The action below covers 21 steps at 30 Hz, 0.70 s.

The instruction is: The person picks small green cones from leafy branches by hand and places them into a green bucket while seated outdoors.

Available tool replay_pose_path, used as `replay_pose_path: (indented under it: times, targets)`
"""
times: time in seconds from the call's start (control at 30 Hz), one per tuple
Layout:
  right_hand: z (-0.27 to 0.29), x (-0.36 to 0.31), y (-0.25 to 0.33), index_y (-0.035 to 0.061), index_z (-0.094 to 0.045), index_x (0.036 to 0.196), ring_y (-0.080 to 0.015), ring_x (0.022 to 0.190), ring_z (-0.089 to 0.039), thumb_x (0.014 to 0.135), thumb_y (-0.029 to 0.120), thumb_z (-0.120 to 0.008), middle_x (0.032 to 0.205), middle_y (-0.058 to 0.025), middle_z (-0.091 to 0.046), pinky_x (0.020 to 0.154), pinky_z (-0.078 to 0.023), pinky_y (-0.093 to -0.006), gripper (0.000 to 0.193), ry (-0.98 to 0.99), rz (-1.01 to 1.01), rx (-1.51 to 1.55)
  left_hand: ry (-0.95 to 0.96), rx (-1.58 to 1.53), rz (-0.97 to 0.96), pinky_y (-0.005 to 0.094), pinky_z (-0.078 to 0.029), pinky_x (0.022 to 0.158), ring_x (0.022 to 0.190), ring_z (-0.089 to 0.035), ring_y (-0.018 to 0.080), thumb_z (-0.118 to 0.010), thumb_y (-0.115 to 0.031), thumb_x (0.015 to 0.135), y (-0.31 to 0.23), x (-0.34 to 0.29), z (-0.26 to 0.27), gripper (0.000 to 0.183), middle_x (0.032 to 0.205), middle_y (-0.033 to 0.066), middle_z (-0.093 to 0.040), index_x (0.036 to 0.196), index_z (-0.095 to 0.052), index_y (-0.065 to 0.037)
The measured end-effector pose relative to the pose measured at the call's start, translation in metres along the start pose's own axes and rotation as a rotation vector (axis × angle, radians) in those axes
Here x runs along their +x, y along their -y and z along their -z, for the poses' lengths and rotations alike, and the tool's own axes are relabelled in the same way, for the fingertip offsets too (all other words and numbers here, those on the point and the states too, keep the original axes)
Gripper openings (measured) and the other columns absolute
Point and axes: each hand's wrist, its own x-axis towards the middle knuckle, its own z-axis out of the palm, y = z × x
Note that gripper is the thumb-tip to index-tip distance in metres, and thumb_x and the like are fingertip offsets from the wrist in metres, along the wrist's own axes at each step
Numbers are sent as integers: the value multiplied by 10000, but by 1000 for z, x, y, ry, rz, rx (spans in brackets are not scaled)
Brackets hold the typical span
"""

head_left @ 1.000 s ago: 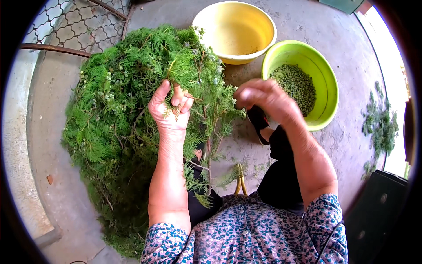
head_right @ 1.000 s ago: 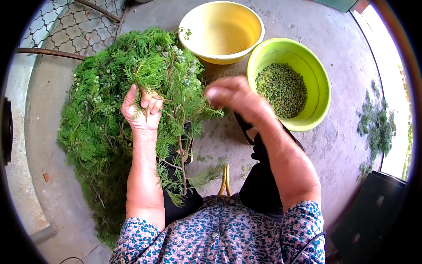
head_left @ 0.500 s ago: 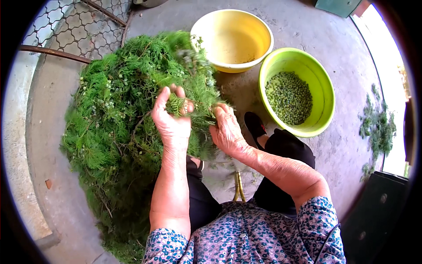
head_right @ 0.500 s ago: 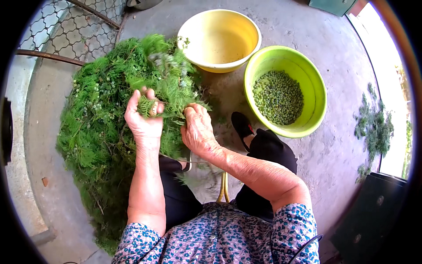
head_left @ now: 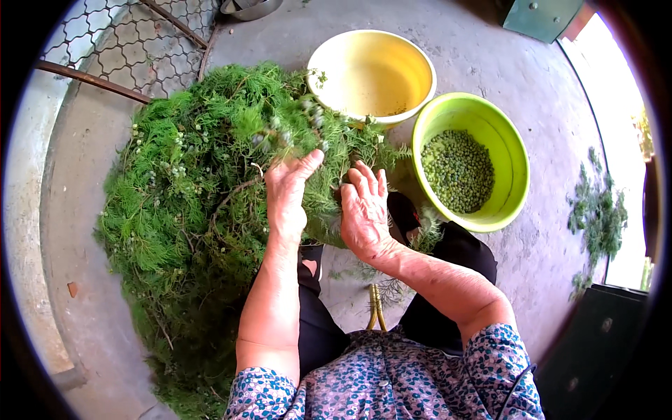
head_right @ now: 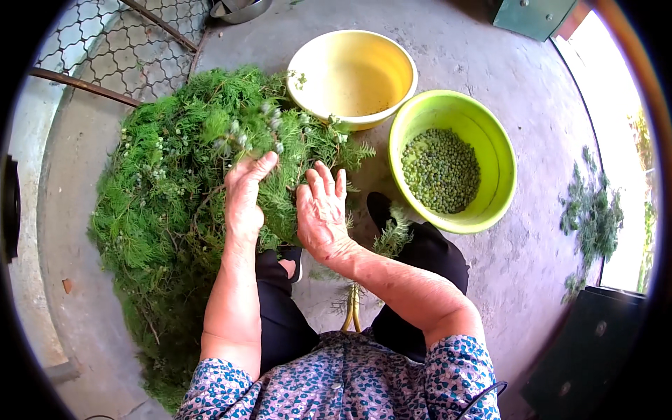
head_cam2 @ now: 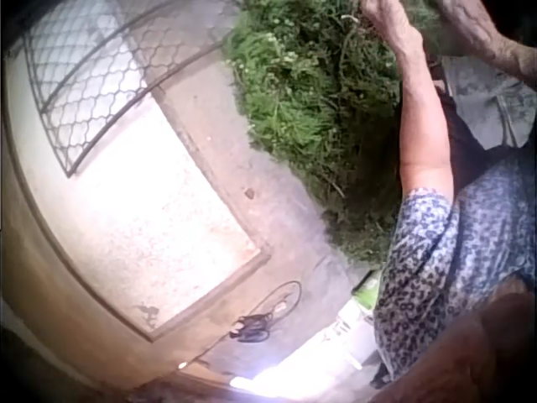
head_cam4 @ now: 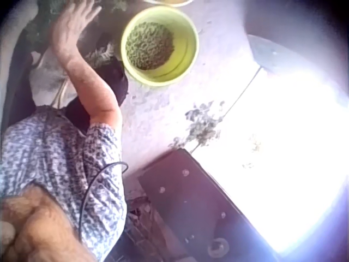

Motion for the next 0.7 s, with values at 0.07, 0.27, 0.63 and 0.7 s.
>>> replay_pose_path:
  times: [0.07,0.27,0.63,0.7]
  targets:
    - [-1,-3,-1,-52,-502,897,-409,1204,-321,638,1,-533,1146,-250,-437,1018,-162,-589,266,13,29,-17,116,-10,110,267,-404,797,805,-551,117,-656,-112,773,0,3,2,203,874,22,-635,956,-630,-30]
    - [30,14,-9,-23,-557,988,-354,1177,-370,665,247,-708,1136,-184,-480,981,-262,-545,448,220,42,75,-42,18,106,278,-426,726,733,-556,121,-682,-80,737,6,1,2,155,806,24,-636,873,-636,-22]
    - [34,49,-17,-24,-549,821,-305,614,-568,735,172,-702,675,-170,-571,575,-455,-365,263,-31,-225,465,137,133,-139,238,-432,586,639,-558,105,-636,-64,741,28,-12,-14,112,723,22,-625,840,-644,-14]
    - [28,47,-24,-32,-574,785,-245,533,-564,726,158,-709,632,-154,-590,526,-455,-346,241,-26,-397,787,218,108,-29,244,-427,566,616,-547,108,-618,-27,724,9,-16,-21,123,728,22,-623,844,-643,-13]
